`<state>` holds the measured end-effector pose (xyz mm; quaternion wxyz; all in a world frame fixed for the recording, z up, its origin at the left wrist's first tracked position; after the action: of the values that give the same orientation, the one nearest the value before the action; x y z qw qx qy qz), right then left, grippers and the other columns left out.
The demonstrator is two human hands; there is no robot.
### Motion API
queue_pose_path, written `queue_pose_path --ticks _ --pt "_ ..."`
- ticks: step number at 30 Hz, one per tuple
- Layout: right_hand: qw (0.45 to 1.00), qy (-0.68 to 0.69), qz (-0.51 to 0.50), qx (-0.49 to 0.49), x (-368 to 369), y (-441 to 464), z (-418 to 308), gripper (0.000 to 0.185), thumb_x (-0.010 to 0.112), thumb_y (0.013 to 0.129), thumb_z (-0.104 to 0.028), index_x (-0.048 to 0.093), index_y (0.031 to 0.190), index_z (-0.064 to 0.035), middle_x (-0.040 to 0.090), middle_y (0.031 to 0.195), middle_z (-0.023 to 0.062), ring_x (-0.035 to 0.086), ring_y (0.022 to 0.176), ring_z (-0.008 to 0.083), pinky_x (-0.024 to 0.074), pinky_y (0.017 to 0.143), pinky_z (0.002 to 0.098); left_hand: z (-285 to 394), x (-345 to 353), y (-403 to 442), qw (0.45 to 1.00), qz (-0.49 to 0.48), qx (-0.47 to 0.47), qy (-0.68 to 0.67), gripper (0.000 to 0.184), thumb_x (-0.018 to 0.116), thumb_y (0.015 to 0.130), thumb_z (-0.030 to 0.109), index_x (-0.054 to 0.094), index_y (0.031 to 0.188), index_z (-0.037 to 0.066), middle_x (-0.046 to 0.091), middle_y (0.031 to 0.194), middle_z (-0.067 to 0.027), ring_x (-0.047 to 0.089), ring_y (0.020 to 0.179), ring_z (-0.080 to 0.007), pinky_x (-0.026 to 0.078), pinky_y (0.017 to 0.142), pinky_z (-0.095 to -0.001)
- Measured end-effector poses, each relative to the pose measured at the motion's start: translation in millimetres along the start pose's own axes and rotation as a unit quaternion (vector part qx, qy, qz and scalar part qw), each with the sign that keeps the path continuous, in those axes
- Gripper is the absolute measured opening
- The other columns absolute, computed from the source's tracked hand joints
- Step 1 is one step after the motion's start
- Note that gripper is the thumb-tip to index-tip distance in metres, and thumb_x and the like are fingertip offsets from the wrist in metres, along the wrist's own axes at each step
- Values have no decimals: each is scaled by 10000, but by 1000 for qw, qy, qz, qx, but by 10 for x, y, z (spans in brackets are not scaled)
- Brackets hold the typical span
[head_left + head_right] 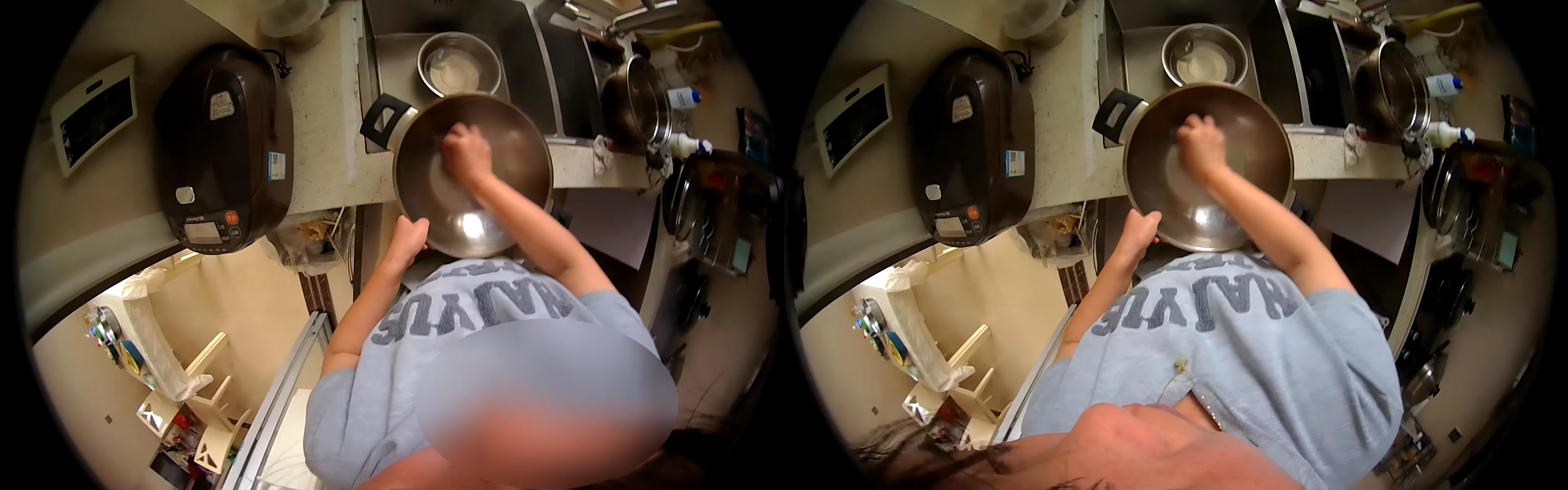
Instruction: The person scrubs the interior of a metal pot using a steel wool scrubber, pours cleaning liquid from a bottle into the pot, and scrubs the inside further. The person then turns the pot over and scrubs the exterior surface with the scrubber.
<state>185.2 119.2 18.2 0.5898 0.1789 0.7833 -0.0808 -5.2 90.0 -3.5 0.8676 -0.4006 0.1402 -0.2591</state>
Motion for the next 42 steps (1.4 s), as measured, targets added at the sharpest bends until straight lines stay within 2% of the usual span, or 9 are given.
queue_pose_path --ticks 6,12,20,26,28,32,36,38,42 --pt "996 89 30 13 88 -92 -99 50 614 709 -93 636 665 -103 568 818 47 536 821 288 481 683 391 70 46 2 1000 -7 9 -12 177 481 742 70 588 686 -59 556 586 -68 504 459 -144 397 377 -285" --pt "969 204 -117 -79 76 -714 -152 44 636 690 -71 613 653 -75 555 827 56 527 855 293 477 713 395 -14 43 39 1000 20 -6 -5 152 512 756 77 615 743 -34 584 620 -52 516 473 -128 375 367 -264" --pt "998 -38 48 19 -219 -80 541 73 564 695 -71 631 700 -99 548 865 64 537 818 284 497 662 387 -34 44 -4 1000 -21 -8 -4 208 521 784 123 626 777 -56 607 685 -81 552 541 -155 439 423 -265" --pt "956 150 -251 19 -274 -1084 410 43 642 675 -56 620 704 -78 571 882 93 553 812 311 480 673 390 266 -110 -170 973 104 206 -23 497 509 838 111 332 1283 -22 600 959 -150 600 636 -183 530 495 -288" --pt "911 332 -246 17 -83 -1003 -27 62 652 681 -59 594 703 -55 557 816 118 551 774 314 455 662 391 154 -70 -90 989 -33 146 3 637 496 823 56 134 1347 28 574 1021 -168 604 658 -186 539 495 -294" --pt "899 423 109 43 97 -80 -342 99 653 716 -43 572 767 -16 529 797 134 544 738 303 438 664 362 159 -80 -82 985 -47 164 38 699 484 807 23 26 1332 -28 560 870 -133 574 586 -167 528 483 -277" --pt "886 421 163 102 113 -177 -228 106 670 695 -66 574 727 -36 543 794 133 557 784 316 438 683 376 102 -114 -47 989 -72 119 58 744 483 812 3 -32 1349 -19 546 962 -111 558 624 -124 487 480 -238" --pt "903 404 -137 -43 139 -566 -299 90 670 704 -58 592 746 -42 568 832 118 566 791 312 441 686 378 131 -109 -36 988 -86 114 54 755 480 811 -3 -49 1349 -10 547 976 -120 557 622 -123 488 486 -233" --pt "863 433 -254 -59 96 -785 -195 76 665 720 -62 592 740 -50 567 825 107 572 786 288 446 698 365 203 -88 -81 986 -96 139 -10 769 472 805 -19 -68 1352 5 542 996 -134 558 612 -125 479 490 -225"
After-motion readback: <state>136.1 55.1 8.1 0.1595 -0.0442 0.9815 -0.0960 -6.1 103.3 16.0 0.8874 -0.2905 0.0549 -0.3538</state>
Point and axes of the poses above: each hand's wrist, its own y-axis towards the middle knuckle, its own x-axis out of the palm, z = x × y, the point moved 4 cm from there along y, towards the middle knuckle
